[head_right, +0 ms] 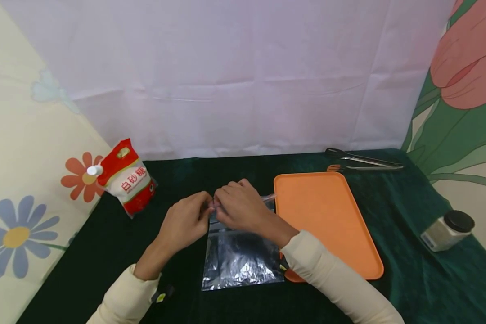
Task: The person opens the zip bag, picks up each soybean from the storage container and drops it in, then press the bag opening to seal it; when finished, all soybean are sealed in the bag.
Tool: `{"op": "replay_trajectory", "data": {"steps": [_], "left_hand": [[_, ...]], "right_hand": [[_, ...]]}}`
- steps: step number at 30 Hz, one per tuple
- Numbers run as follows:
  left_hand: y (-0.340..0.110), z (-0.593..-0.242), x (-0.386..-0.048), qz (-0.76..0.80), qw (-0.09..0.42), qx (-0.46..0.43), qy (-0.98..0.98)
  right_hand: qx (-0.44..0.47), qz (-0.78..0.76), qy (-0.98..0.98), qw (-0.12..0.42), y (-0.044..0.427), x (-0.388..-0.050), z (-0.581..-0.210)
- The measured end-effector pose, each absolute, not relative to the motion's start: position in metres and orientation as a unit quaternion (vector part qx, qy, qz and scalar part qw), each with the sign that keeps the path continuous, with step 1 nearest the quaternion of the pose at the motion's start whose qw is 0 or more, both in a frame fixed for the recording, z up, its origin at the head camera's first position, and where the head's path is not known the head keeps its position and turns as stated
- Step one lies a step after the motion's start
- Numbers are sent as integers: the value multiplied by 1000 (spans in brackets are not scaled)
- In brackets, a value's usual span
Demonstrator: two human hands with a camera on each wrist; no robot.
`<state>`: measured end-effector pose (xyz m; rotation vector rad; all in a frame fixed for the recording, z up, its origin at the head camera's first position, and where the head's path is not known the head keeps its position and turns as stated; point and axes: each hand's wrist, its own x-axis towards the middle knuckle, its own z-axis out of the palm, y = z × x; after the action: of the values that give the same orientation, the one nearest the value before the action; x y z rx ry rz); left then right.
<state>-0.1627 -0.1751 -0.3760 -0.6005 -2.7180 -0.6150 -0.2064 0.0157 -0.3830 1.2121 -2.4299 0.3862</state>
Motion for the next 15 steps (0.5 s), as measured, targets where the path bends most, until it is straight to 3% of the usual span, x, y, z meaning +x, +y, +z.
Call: {"op": "replay_trajectory", "data": {"steps": [5,15], "left_hand": [[-175,-376,-162,-207,148,-208,-944],[-172,-377,-161,-163,161,-219,-948]], "right_hand": [[431,141,-868,203,15,-205,-383],[382,146,-899,156,20,-205,-381]]}}
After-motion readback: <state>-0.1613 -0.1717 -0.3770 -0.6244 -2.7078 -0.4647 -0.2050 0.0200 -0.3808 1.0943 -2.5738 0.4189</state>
